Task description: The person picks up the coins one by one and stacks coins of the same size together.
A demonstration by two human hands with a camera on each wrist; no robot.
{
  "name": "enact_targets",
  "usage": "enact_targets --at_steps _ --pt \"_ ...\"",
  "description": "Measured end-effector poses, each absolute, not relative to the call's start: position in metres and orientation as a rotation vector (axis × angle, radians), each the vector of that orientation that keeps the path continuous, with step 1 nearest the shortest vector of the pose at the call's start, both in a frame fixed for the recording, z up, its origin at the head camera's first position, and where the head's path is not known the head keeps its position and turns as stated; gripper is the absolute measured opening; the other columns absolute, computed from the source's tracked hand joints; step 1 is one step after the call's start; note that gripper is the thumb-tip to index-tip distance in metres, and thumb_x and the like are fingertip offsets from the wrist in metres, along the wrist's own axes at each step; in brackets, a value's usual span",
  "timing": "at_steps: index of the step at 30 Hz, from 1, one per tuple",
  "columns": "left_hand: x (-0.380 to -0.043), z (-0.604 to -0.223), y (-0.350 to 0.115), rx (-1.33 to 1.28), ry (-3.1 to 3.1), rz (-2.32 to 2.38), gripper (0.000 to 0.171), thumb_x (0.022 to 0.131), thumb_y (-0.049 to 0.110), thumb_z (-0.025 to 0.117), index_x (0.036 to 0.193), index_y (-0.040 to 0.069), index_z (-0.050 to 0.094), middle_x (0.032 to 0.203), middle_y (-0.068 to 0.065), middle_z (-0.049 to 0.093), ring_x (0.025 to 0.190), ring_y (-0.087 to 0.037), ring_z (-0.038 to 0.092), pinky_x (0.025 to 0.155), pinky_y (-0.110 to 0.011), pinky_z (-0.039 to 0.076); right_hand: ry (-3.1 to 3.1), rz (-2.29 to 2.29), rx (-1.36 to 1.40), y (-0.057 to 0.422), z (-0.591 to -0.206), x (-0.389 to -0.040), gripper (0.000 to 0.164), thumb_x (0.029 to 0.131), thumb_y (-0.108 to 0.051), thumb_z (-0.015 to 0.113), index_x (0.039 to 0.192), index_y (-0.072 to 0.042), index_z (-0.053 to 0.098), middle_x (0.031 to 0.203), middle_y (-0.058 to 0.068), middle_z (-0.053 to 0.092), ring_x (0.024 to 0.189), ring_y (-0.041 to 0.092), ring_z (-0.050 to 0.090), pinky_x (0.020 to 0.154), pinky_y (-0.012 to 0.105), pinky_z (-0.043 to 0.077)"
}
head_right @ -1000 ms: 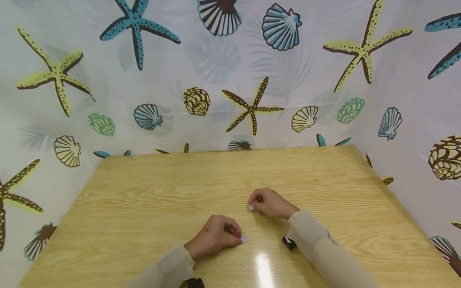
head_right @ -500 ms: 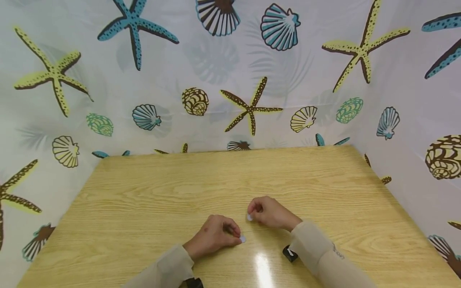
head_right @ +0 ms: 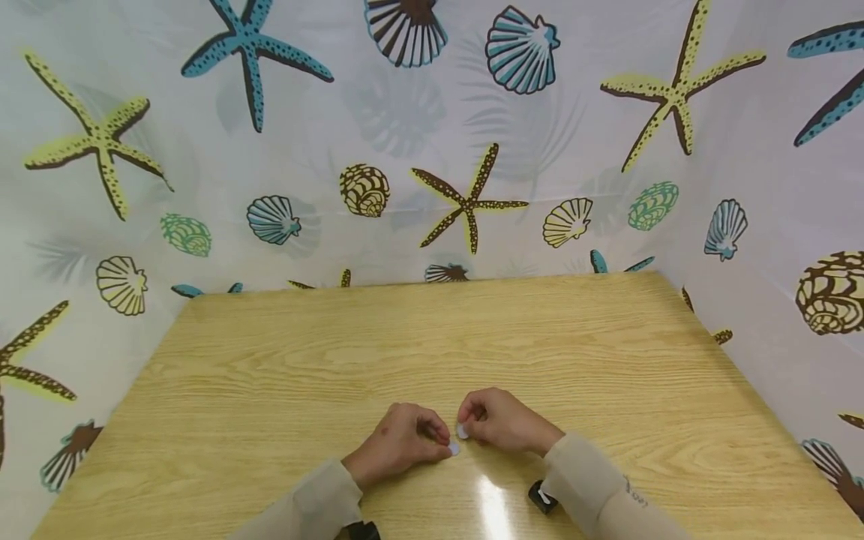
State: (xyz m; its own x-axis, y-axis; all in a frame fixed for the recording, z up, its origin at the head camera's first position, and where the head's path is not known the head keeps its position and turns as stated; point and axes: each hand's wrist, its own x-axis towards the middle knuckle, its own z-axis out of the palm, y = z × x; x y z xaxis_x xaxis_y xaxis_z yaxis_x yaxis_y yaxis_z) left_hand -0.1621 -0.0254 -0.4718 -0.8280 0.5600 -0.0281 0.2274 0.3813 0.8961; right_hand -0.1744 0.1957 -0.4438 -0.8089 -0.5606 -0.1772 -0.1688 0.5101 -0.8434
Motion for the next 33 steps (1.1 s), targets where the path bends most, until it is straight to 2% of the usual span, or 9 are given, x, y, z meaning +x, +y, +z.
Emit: enact_targets --at_steps 17,23,33 --pt "-0.163 -0.473 -0.024 0.668 2.334 1.435 0.013 0.079 0.005 0.084 0.085 0.011 0.074 0.08 0.01 0.073 0.074 -0.001 0.066 0.077 -0.019 0.052 2.346 -1.209 -0.648 0.184 -0.443 -0.161 0.011 0.092 0.004 0.065 0.101 0.001 0.059 0.086 0.003 0.062 0.078 0.013 0.058 0.069 0.022 0.05" --pt "-0.163 -0.473 -0.024 0.644 2.325 1.442 0.014 0.078 0.004 0.085 0.084 0.011 0.074 0.08 0.009 0.073 0.074 -0.001 0.066 0.077 -0.019 0.052 2.373 -1.196 -0.666 0.182 -0.443 -0.158 0.012 0.09 0.006 0.067 0.098 0.0 0.06 0.085 0.001 0.062 0.078 0.012 0.058 0.07 0.023 0.051" --pt "-0.163 -0.473 -0.024 0.649 2.32 1.453 0.014 0.079 0.004 0.085 0.085 0.01 0.074 0.081 0.008 0.074 0.075 -0.002 0.067 0.077 -0.019 0.052 2.461 -1.12 -0.691 0.185 -0.444 -0.158 0.01 0.089 0.0 0.071 0.095 -0.004 0.063 0.085 -0.003 0.064 0.079 0.009 0.06 0.071 0.023 0.052"
